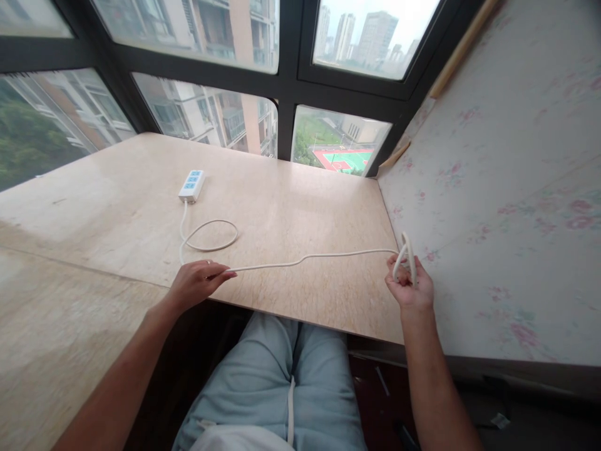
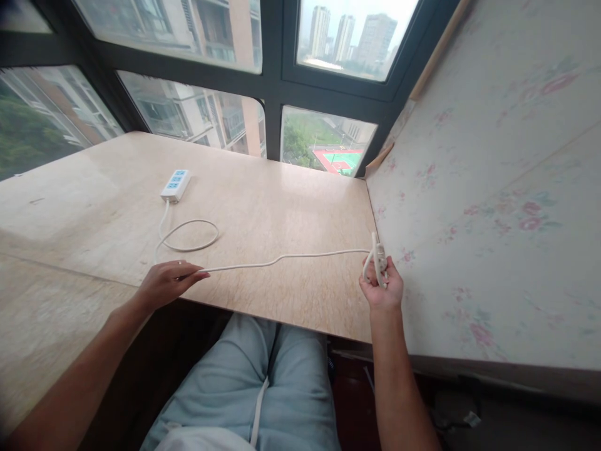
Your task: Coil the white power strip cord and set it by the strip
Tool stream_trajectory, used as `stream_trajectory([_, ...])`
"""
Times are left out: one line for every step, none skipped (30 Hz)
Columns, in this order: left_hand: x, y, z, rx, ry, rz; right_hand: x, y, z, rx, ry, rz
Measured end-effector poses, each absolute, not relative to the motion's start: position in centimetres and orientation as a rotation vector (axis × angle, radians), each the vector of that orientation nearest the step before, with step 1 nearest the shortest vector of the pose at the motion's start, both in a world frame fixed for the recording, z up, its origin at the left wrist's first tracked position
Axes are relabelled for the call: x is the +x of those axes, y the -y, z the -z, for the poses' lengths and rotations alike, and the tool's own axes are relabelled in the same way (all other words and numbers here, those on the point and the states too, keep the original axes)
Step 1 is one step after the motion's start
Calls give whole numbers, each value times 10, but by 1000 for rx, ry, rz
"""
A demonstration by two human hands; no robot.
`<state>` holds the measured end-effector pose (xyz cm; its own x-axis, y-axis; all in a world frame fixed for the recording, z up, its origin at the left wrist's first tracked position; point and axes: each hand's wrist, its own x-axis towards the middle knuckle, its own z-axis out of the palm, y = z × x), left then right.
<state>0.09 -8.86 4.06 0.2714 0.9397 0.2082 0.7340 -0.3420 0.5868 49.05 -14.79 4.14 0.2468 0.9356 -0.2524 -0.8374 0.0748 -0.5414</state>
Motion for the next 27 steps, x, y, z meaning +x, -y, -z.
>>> stream_trajectory([1,88,-39,2227,-1538,-724,489,148,-42,-658,164,-1350])
stream_trajectory([3,87,-37,2287,-1547,-683,487,147,-43,-642,149,-1367])
stream_trajectory([5,85,-36,2346,-1550,-631,484,147,-44,-628,142,-1390])
stream_trajectory([8,83,-34,2396,-1553,-570,482,147,-46,-620,146,-1414])
stream_trajectory([10,82,-33,2437,-1560,-497,479,147,-48,-619,161,-1440])
stream_trajectory([13,81,-32,2468,-1575,-412,475,148,-49,-627,184,-1463])
stream_trajectory([15,80,-30,2485,-1604,-321,471,149,-50,-640,209,-1478])
stream_trajectory([16,80,-29,2490,-1644,-231,465,150,-50,-655,227,-1484])
stream_trajectory([18,80,-28,2487,-1689,-156,459,150,-50,-671,238,-1484])
stream_trajectory([21,81,-27,2482,-1724,-111,451,151,-50,-686,241,-1480])
stream_trajectory([24,82,-26,2481,-1736,-104,443,152,-49,-695,236,-1477])
stream_trajectory([29,84,-25,2485,-1722,-140,435,153,-49,-697,226,-1481])
stream_trajectory([35,85,-25,2492,-1682,-217,427,154,-48,-688,214,-1494])
stream_trajectory([43,85,-26,2498,-1618,-321,419,154,-49,-667,204,-1515])
stream_trajectory([53,85,-26,2500,-1547,-438,413,155,-50,-637,202,-1540])
stream_trajectory([65,83,-26,2500,-1485,-558,407,157,-51,-599,205,-1571])
stream_trajectory([78,80,-26,2504,-1425,-660,401,158,-54,-551,207,-1604])
stream_trajectory([93,75,-25,2511,-1372,-744,397,160,-57,-495,200,-1639])
stream_trajectory([107,69,-24,2512,-1333,-813,392,163,-60,-429,177,-1675])
stream_trajectory([122,61,-22,2500,-1322,-869,388,165,-63,-354,139,-1712])
stream_trajectory([135,52,-19,2477,-1324,-906,384,168,-66,-271,88,-1745])
stream_trajectory([147,42,-16,2439,-1327,-931,380,171,-68,-190,34,-1771])
stream_trajectory([157,33,-12,2395,-1317,-939,376,174,-70,-119,-11,-1791])
stream_trajectory([165,25,-9,2335,-1300,-938,373,177,-72,-61,-42,-1806])
stream_trajectory([170,17,-5,2254,-1276,-929,370,179,-72,-16,-62,-1814])
stream_trajectory([173,11,-2,2168,-1233,-914,369,181,-72,16,-75,-1814])
stream_trajectory([175,6,0,2079,-1175,-893,368,182,-71,37,-84,-1808])
